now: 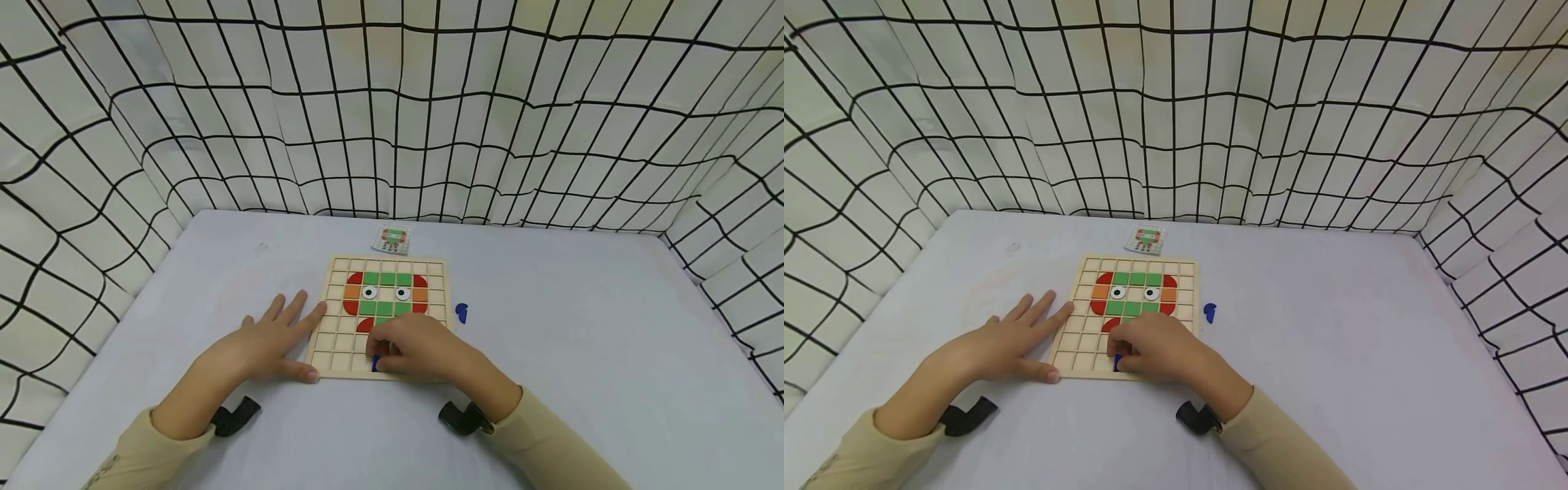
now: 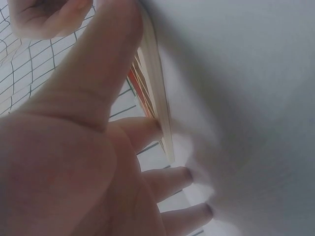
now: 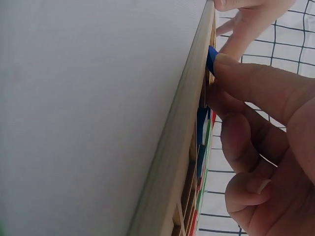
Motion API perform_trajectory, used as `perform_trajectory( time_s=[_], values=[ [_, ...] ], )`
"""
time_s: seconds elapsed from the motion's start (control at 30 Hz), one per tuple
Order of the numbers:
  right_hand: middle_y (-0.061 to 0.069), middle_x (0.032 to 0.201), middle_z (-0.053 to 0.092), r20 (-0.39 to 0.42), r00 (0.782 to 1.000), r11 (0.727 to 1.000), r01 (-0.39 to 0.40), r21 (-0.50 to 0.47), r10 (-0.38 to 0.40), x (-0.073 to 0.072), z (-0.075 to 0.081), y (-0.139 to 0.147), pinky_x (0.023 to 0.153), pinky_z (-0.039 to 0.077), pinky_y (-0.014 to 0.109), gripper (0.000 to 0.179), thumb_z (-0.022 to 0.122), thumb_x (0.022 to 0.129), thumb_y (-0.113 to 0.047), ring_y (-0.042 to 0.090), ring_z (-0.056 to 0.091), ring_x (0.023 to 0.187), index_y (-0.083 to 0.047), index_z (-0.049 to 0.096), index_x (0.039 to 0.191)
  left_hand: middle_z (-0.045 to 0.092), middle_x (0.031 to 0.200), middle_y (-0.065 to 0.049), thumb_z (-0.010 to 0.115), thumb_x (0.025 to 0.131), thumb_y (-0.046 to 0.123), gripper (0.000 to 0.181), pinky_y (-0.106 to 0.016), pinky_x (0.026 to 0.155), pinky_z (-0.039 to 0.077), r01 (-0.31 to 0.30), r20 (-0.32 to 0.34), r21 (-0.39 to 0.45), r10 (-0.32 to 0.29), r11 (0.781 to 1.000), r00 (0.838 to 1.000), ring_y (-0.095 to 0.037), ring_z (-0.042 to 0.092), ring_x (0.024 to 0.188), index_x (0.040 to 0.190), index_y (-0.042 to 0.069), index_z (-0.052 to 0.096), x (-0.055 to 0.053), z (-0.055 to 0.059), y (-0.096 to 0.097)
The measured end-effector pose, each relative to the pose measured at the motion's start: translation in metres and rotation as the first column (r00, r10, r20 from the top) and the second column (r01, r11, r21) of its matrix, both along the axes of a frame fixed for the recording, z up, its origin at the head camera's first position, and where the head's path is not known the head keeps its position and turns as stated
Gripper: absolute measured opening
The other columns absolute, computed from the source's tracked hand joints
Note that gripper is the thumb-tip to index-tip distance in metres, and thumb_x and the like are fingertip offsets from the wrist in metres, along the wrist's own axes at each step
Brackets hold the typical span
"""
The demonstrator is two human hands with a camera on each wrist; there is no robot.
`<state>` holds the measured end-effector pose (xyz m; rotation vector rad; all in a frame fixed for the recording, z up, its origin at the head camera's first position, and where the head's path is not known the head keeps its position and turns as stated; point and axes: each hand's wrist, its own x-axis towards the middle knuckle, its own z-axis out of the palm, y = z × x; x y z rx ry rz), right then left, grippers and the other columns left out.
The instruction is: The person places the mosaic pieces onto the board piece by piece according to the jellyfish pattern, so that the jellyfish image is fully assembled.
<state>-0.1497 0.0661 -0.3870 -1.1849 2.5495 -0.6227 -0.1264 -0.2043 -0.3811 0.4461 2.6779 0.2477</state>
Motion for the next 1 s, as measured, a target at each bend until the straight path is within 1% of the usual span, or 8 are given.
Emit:
perform_trajectory(
  time_s=[0.17,0.3,0.43,0.53,0.6,0.77,1.0],
  values=[
    [-0.018,0.075,0.057,-0.011,1.0,1.0,0.008,0.025,-0.008,0.0011,0.0006,-0.0011,0.064,0.046,0.019,0.008,0.076,0.089,-0.025,0.002,0.053,0.072,-0.027,0.074,0.097,0.009,0.165,-0.024,0.072,0.073,0.071,0.112,-0.084,0.098,0.019,-0.001,-0.001,-0.001,0.001,1.0,1.0,-0.056,0.005,0.147,0.16,0.021,0.022,0.0,-0.0002,-0.0002],
    [-0.018,0.076,0.058,-0.005,1.0,1.0,0.023,0.022,-0.023,0.001,0.0017,0.0006,0.065,0.047,0.02,0.011,0.075,0.089,-0.025,0.003,0.055,0.073,-0.027,0.074,0.1,0.009,0.165,-0.024,0.072,0.073,0.071,0.112,-0.084,0.098,0.019,0.001,-0.004,-0.003,-0.001,1.0,1.0,-0.056,0.006,0.147,0.16,0.021,0.022,0.0,-0.0006,-0.0003],
    [-0.019,0.076,0.059,0.011,1.0,0.999,0.026,0.026,-0.026,-0.0004,0.0031,0.0038,0.066,0.048,0.021,0.008,0.073,0.089,-0.021,0.004,0.056,0.074,-0.028,0.074,0.093,0.009,0.165,-0.025,0.072,0.073,0.07,0.112,-0.084,0.098,0.019,0.002,-0.007,-0.004,-0.002,1.0,1.0,-0.056,0.006,0.147,0.16,0.02,0.023,0.0,-0.0007,0.0],
    [-0.019,0.078,0.06,0.032,0.999,0.999,0.0,0.047,-0.002,-0.0012,0.004,0.0053,0.066,0.048,0.02,0.008,0.074,0.088,-0.021,0.003,0.055,0.074,-0.029,0.074,0.087,0.01,0.165,-0.025,0.073,0.073,0.07,0.112,-0.084,0.098,0.019,-0.001,-0.006,-0.006,0.001,1.0,1.0,-0.056,0.006,0.147,0.16,0.02,0.023,-0.0002,-0.0008,0.0004],
    [-0.019,0.08,0.06,0.039,0.999,0.998,-0.024,0.055,0.021,-0.0014,0.0042,0.0054,0.066,0.048,0.019,0.008,0.074,0.088,-0.021,0.002,0.055,0.074,-0.029,0.075,0.086,0.01,0.165,-0.024,0.073,0.072,0.069,0.112,-0.084,0.098,0.019,-0.002,-0.005,-0.007,0.002,1.0,1.0,-0.056,0.006,0.147,0.16,0.021,0.024,-0.0006,-0.0008,0.0009],
    [-0.02,0.084,0.061,0.031,0.998,0.997,-0.062,0.047,0.06,-0.0007,0.004,0.0046,0.066,0.047,0.017,0.008,0.074,0.089,-0.02,0.001,0.055,0.076,-0.026,0.079,0.09,0.01,0.165,-0.025,0.073,0.072,0.07,0.113,-0.084,0.098,0.02,-0.003,-0.002,-0.008,0.003,1.0,1.0,-0.057,0.007,0.147,0.16,0.021,0.023,-0.0006,-0.0005,0.0013],
    [-0.02,0.085,0.062,0.042,0.994,0.994,-0.105,-0.01,0.105,-0.002,0.0035,0.0038,0.07,0.047,0.016,0.012,0.071,0.09,-0.017,0.003,0.055,0.079,-0.025,0.079,0.094,0.009,0.165,-0.024,0.072,0.072,0.07,0.112,-0.084,0.098,0.019,-0.002,0.002,0.002,0.002,1.0,1.0,-0.056,0.006,0.147,0.16,0.021,0.023,-0.0004,-0.0001,0.001]
  ],
)
